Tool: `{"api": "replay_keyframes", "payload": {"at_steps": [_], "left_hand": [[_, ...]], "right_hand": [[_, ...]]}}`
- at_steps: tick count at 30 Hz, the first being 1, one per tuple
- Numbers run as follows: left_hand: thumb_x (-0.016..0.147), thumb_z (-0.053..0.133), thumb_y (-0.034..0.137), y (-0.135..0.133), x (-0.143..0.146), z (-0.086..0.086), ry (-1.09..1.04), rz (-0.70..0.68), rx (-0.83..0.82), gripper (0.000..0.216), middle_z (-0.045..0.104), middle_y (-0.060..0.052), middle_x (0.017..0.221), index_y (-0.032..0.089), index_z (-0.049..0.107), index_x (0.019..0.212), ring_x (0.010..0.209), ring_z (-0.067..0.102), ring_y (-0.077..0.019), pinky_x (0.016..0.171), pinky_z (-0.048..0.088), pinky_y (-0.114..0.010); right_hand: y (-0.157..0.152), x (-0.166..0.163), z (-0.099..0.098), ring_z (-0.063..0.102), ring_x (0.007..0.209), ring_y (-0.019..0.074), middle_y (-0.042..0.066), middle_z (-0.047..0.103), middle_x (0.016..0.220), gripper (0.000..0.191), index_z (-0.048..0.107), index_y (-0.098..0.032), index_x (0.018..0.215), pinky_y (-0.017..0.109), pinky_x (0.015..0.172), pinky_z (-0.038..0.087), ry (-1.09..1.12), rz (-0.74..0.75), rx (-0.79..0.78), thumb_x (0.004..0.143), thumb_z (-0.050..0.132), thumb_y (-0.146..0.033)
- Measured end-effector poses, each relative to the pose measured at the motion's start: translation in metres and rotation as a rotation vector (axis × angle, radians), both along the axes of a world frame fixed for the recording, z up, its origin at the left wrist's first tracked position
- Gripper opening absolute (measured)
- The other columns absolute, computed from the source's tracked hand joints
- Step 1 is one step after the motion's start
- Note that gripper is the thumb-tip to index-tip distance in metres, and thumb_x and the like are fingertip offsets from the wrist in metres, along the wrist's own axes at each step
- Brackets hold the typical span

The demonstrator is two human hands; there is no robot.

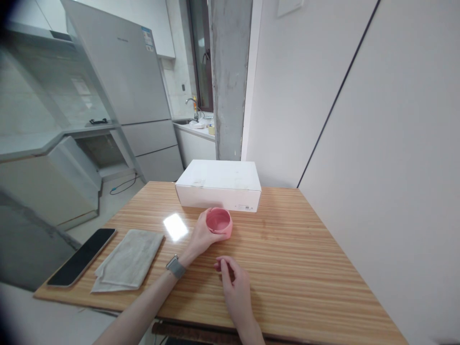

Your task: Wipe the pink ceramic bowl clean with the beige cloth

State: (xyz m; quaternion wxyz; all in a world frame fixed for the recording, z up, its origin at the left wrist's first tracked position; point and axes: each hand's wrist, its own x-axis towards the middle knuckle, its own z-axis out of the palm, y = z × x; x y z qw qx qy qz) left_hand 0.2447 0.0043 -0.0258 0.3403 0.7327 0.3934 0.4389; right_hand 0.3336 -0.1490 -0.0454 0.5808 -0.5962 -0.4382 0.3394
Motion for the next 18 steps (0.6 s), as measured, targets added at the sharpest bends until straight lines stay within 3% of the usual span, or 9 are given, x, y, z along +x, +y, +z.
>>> {"api": "replay_keyframes", "payload": {"at_steps": [5,7,9,11,14,16,18], "left_hand": [[0.052,0.087,0.042,0.0,-0.008,-0.001,0.083,-0.039,0.004,0.11,0.038,-0.016,0.142,0.018,0.031,0.144,0.135,0.037,-0.0323,0.112,0.032,-0.047],[0.066,0.079,0.046,-0.003,-0.022,0.002,0.152,0.015,0.072,0.097,0.034,-0.017,0.145,0.018,0.03,0.145,0.139,0.031,-0.0328,0.113,0.03,-0.049],[0.082,0.063,0.044,-0.008,-0.045,0.006,0.234,0.136,0.159,0.065,0.04,-0.015,0.14,0.019,0.041,0.138,0.134,0.038,-0.0306,0.11,0.034,-0.049],[0.087,0.054,0.04,-0.016,-0.074,0.009,0.383,0.288,0.235,0.044,0.05,-0.013,0.126,0.019,0.054,0.125,0.119,0.05,-0.0292,0.102,0.041,-0.046],[0.089,0.047,0.039,-0.034,-0.12,0.012,0.721,0.484,0.249,0.035,0.058,-0.012,0.107,0.016,0.062,0.111,0.095,0.056,-0.0284,0.088,0.045,-0.043],[0.088,0.047,0.041,-0.049,-0.144,0.01,0.917,0.615,0.221,0.034,0.059,-0.013,0.103,0.016,0.064,0.102,0.089,0.055,-0.0292,0.081,0.045,-0.041],[0.088,0.046,0.043,-0.061,-0.162,0.005,1.027,0.662,0.2,0.035,0.059,-0.013,0.1,0.016,0.065,0.101,0.086,0.054,-0.0299,0.077,0.044,-0.039]], "right_hand": [[0.0,0.0,-0.001,0.072,0.083,0.0263,0.013,0.076,0.091,0.041,0.07,-0.019,0.095,0.036,0.075,0.059,0.01,-0.004,-0.005,0.09,0.052,-0.055],[0.0,0.0,-0.001,0.072,0.083,0.0266,0.013,0.076,0.091,0.042,0.071,-0.018,0.095,0.036,0.074,0.059,0.019,-0.016,-0.003,0.089,0.052,-0.055],[0.001,0.001,-0.002,0.072,0.082,0.0272,0.013,0.076,0.089,0.043,0.071,-0.018,0.094,0.036,0.072,0.059,0.025,-0.025,0.002,0.089,0.052,-0.056],[0.001,0.001,-0.002,0.073,0.081,0.0273,0.013,0.076,0.087,0.044,0.071,-0.018,0.093,0.037,0.072,0.059,0.023,-0.032,0.008,0.089,0.052,-0.057],[0.001,0.001,-0.002,0.073,0.081,0.0271,0.013,0.076,0.086,0.044,0.072,-0.017,0.093,0.037,0.073,0.058,0.016,-0.052,0.012,0.088,0.053,-0.057],[0.001,0.001,-0.002,0.072,0.081,0.0269,0.013,0.076,0.086,0.044,0.071,-0.018,0.093,0.036,0.073,0.058,0.022,-0.064,0.007,0.088,0.053,-0.057],[0.001,0.001,-0.002,0.072,0.08,0.0266,0.013,0.076,0.086,0.044,0.071,-0.018,0.093,0.035,0.072,0.058,0.038,-0.064,0.0,0.088,0.053,-0.058]]}}
